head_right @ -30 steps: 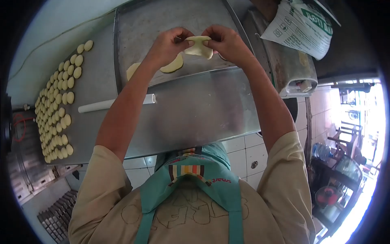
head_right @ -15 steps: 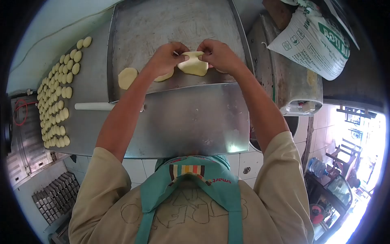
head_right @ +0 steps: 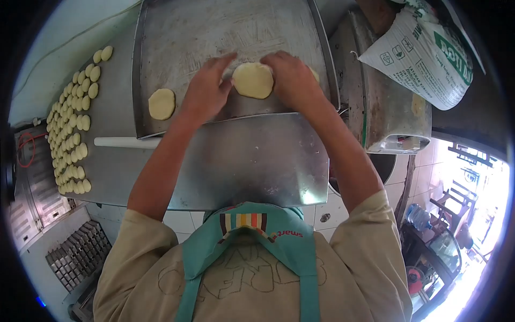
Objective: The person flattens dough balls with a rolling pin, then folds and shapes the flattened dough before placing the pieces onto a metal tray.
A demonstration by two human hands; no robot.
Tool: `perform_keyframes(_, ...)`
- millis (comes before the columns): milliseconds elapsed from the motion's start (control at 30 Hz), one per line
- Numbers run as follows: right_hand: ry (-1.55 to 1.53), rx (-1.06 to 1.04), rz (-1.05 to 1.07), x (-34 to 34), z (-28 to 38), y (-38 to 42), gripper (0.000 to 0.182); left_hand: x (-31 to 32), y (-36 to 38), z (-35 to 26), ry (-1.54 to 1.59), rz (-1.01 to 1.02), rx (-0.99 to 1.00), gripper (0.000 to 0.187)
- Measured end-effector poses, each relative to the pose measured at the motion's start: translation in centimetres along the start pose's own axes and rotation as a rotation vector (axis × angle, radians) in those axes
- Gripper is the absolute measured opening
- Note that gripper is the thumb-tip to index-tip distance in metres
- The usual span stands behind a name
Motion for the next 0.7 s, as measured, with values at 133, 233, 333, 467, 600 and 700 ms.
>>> perform_keyframes(133, 0.212, -0.009, 0.098, 1.1, 2.6, 3.8, 0.036, 2.7, 3.6, -2.0, -0.264, 0.093, 0.328, 0.042)
perform_keyframes(233, 0.297, -0.104, 0.120, 2.1, 3.2, 4.2, 0.029, 3.0, 4.3, -1.8, -0.378, 0.162, 0.349, 0.043)
perform_keyframes(333, 0.380, -0.117, 0.170, 1.8, 3.8, 3.9, 0.025, 2.4, 4.5, -1.9, -0.437, 0.192, 0.361, 0.042)
perform_keyframes(467, 0.398, -0.081, 0.186, 1.4, 2.3, 2.6, 0.024, 1.7, 4.1, -2.2, -0.373, 0.124, 0.357, 0.039)
perform_keyframes(600, 0.421, -0.101, 0.045, 0.4, 2.4, 0.7, 0.027, 1.8, 3.3, -2.9, -0.320, 0.017, 0.389, 0.036)
perform_keyframes(700, 0.483, -0.092, 0.049, 0.8, 1.2, -0.4, 0.029, 3.6, 2.4, -2.0, -0.333, 0.172, 0.324, 0.036)
Point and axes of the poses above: each hand's wrist, its own y-axis away from the middle knuckle, its own x-axis out of the palm, z = x × y, the point moved 9 cm from there along -y, towards the middle knuckle, and after that the axes turned 7 degrees about z, right-handed, at the moved point
